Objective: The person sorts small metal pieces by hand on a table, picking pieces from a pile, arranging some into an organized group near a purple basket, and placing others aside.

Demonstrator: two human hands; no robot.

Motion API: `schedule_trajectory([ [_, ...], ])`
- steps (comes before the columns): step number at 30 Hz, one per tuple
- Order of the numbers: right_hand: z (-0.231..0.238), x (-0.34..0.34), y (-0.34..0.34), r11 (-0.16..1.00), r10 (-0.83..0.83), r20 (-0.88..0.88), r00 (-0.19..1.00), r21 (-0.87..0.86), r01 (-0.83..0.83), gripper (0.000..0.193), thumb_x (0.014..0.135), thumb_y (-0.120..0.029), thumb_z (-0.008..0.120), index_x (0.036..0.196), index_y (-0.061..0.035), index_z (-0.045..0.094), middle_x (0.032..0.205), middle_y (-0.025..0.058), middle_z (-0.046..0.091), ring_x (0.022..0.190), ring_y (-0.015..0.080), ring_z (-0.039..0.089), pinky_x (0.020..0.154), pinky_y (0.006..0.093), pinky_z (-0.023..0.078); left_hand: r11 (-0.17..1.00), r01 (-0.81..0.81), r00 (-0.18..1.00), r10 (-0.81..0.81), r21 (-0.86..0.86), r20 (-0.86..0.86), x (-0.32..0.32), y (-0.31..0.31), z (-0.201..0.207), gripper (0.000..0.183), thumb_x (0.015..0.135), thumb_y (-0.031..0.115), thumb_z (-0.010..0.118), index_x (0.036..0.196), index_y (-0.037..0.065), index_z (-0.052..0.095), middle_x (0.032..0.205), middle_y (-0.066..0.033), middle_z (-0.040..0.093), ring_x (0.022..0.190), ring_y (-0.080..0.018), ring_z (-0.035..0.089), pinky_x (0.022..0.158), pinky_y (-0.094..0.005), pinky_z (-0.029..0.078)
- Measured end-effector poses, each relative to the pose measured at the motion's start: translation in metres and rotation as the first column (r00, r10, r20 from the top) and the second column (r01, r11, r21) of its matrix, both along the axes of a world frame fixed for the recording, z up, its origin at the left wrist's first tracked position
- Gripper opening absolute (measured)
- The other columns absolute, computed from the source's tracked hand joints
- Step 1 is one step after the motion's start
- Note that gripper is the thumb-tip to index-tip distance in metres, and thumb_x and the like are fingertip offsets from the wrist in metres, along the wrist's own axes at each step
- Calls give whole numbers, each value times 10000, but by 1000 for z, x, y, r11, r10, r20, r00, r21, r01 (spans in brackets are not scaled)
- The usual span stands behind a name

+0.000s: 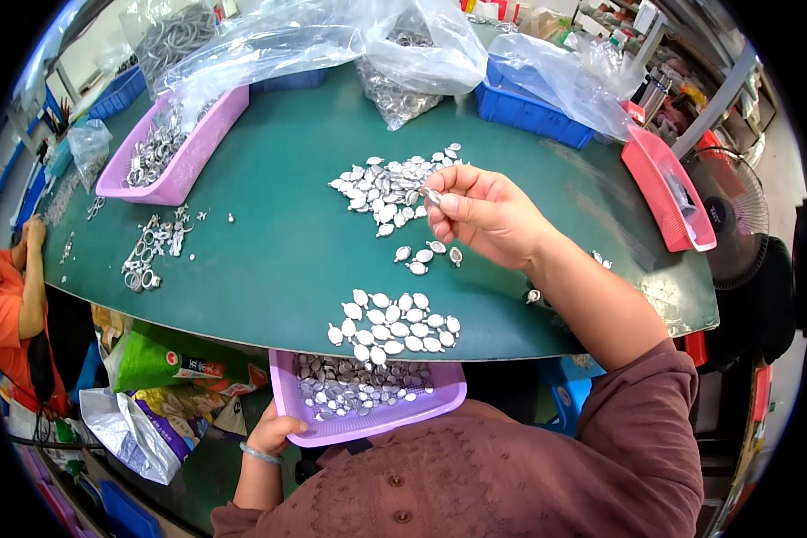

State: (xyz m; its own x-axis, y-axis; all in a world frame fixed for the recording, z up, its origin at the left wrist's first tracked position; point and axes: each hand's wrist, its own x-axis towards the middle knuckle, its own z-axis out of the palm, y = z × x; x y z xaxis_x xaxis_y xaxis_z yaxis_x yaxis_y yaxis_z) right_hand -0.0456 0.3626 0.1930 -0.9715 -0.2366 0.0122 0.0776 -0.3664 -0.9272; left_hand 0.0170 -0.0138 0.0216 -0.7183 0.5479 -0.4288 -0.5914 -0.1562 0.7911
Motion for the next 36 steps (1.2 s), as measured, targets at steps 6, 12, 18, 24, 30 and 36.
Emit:
schedule_trajectory([
  [6, 3, 1, -2, 996, 6, -7, 1000, -86, -6, 228, 876, -142, 546, 1067, -19, 518, 839, 36, 533, 742, 133, 502, 670, 251, 425, 999, 19, 999, -20, 34, 28, -1, -3, -3, 689, 552, 20, 580, 1212, -37, 389, 1079, -119, 529, 989, -243, 526, 867, -340, 416],
  [12, 4, 0, -2, 997, -20, 0, 1000, -70, 20, 228, 892, -156, 520, 1069, -12, 518, 836, 37, 524, 744, 133, 485, 677, 251, 417, 999, -11, 1000, 11, 32, 3, 0, 0, -2, 648, 553, 27, 571, 1178, -51, 420, 1047, -124, 546, 955, -245, 544, 848, -338, 428],
  [18, 3, -1, 4, 999, -54, 30, 998, 8, 54, 217, 897, -150, 511, 1070, -20, 525, 839, 36, 529, 749, 122, 492, 676, 245, 419, 1000, -3, 1000, 3, 18, 2, 0, -3, -4, 645, 557, 23, 576, 1181, -36, 421, 1033, -110, 547, 944, -235, 543, 840, -336, 430],
  [24, -16, 2, 21, 294, 139, -400, 906, 890, 348, 148, 819, -100, 555, 930, -27, 621, 866, 119, 586, 815, 266, 561, 763, 358, 446, 998, 42, 998, -44, 42, 35, -3, -6, -6, 721, 554, 7, 588, 1238, -24, 362, 1110, -111, 514, 1016, -235, 512, 882, -336, 406],
  [30, -4, -3, 10, 78, 245, -395, 885, 918, 388, 173, 804, -86, 554, 959, -50, 623, 927, 128, 542, 890, 308, 533, 793, 372, 434, 999, 8, 999, -9, 46, 34, -1, 0, 1, 669, 552, 13, 576, 1196, -26, 398, 1061, -104, 527, 969, -227, 526, 853, -327, 419],
  [36, -1, -18, 6, 2, 268, -349, 898, 932, 361, 192, 791, -75, 554, 973, -87, 615, 923, 117, 547, 888, 302, 541, 780, 379, 439, 1000, 3, 1000, -3, 4, 30, -1, -8, -5, 624, 552, 6, 564, 1161, -24, 432, 1000, -92, 545, 912, -216, 543, 810, -312, 438],
])
